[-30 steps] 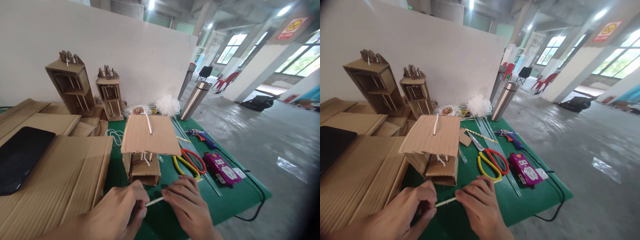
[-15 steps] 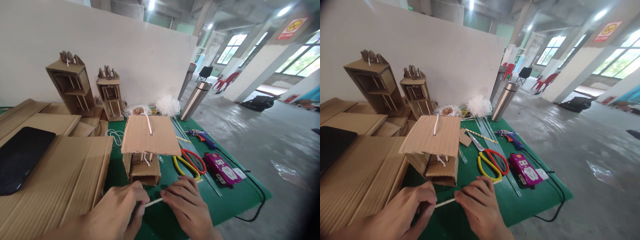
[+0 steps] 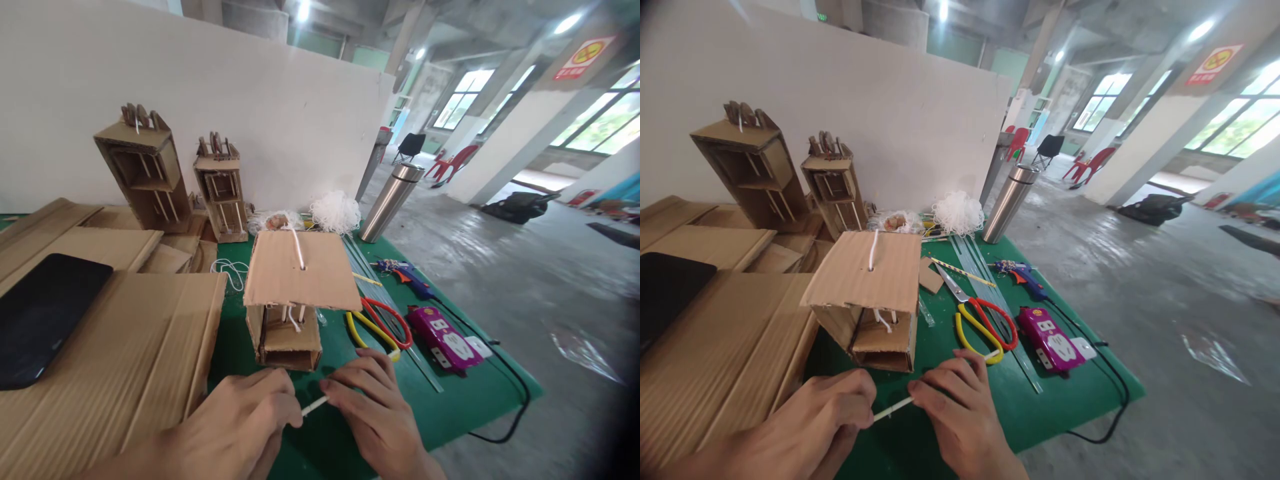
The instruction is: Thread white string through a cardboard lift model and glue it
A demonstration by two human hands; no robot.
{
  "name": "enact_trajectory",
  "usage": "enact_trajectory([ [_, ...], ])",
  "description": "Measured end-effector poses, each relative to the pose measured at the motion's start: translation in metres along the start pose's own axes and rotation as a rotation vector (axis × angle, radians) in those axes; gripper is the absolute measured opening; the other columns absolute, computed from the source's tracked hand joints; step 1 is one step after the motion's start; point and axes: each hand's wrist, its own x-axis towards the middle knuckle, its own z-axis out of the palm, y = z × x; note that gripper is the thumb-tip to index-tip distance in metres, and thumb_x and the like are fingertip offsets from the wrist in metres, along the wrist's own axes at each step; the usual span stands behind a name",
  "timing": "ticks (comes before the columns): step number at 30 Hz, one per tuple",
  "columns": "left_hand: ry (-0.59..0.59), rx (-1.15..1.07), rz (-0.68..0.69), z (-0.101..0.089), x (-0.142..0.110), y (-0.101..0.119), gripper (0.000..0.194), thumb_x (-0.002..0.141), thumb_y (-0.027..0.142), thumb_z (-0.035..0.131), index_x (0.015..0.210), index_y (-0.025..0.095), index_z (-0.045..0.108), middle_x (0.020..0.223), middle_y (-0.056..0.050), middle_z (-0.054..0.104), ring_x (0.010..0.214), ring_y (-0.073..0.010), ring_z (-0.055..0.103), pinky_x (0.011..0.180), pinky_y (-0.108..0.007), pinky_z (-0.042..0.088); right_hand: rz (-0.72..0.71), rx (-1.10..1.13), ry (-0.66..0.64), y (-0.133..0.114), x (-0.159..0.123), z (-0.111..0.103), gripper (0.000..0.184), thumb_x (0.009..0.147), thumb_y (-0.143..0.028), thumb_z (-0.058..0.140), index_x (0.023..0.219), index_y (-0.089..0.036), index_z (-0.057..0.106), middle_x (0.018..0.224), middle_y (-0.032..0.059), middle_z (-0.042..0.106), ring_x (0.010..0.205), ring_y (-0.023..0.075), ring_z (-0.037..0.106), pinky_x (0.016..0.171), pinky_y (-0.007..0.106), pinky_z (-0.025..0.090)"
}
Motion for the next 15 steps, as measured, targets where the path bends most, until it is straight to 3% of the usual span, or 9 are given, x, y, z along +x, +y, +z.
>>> enact_trajectory([
  [5,0.004,0.045,-0.020,-0.0008,0.0001,-0.0003,0.027,0.084,-0.001,0.029,0.095,0.023,0.036,0.077,0.001,0.057,0.060,-0.0136,0.058,0.053,-0.022,0.045,0.017,0.019,-0.011,-0.0012,-0.0011,-0.0003,0.026,0.091,-0.002,0.052,0.100,-0.022,0.067,0.080,-0.0009,0.071,0.070,0.0146,0.062,0.088,0.040,0.042],
  [10,0.043,0.049,-0.017,0.0015,0.0012,-0.0019,0.026,0.085,-0.001,0.029,0.091,0.023,0.036,0.071,0.004,0.057,0.055,-0.0118,0.057,0.052,-0.022,0.042,0.025,0.031,-0.066,-0.0032,-0.0026,-0.0012,0.026,0.090,-0.001,0.051,0.103,-0.019,0.065,0.079,0.0019,0.068,0.068,0.0155,0.055,0.076,0.038,0.041],
  [15,-0.021,0.021,-0.083,-0.0010,0.0041,0.0019,0.022,0.089,0.007,0.039,0.104,0.023,0.046,0.085,0.001,0.069,0.070,-0.0158,0.068,0.063,-0.025,0.051,0.029,0.051,-0.125,-0.0047,-0.0020,-0.0024,0.024,0.092,-0.003,0.050,0.106,-0.017,0.064,0.077,0.0031,0.066,0.068,0.0163,0.053,0.069,0.036,0.037],
])
